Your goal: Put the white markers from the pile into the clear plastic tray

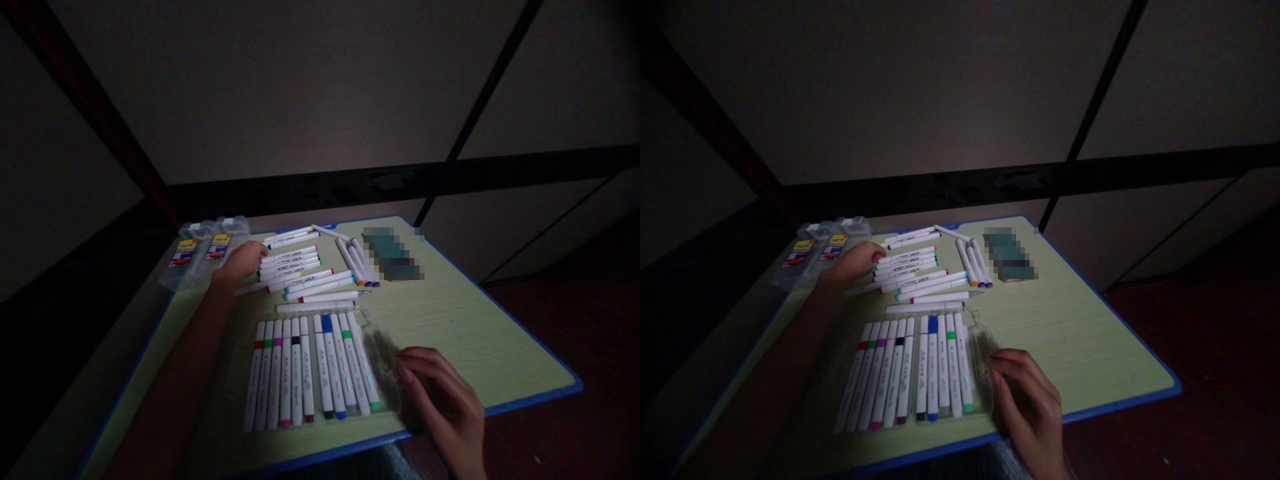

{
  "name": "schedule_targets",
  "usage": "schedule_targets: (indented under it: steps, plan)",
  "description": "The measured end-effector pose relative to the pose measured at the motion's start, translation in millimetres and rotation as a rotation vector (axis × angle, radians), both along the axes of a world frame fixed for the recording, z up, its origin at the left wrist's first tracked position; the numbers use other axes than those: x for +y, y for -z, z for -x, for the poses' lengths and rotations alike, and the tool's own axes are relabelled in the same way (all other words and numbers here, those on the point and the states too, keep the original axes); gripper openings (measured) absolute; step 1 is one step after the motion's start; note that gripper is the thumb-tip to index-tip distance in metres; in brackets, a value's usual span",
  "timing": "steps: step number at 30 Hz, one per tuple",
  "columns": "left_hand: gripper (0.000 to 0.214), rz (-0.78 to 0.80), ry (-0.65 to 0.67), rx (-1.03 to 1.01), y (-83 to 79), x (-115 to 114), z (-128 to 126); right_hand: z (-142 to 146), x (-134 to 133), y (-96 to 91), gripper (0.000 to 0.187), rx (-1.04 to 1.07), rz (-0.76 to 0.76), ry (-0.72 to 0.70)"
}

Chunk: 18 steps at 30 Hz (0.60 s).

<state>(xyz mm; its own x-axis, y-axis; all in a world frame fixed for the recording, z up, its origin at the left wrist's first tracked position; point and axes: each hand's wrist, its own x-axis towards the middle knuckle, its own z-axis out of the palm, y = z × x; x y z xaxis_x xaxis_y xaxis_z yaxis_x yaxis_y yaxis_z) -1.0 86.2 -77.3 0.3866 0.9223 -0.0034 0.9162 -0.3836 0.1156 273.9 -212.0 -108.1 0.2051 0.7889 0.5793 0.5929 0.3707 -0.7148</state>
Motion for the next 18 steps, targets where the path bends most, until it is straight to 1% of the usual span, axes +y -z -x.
schedule_targets:
  steps: [3,9,18]
  plan:
    - [0.030,-0.051,0.015,0.023,-1.4,-1,-3,0,-1,0.0,0.012,-0.012,0.003,-0.004]
    - [0.026,-0.117,0.064,-0.076,-12.2,-11,-13,1,0,-0.8,0.014,-0.036,-0.001,-0.019]
    - [0.022,-0.112,0.087,-0.065,-21.2,-18,-20,1,-1,0.5,0.012,-0.027,0.004,-0.026]
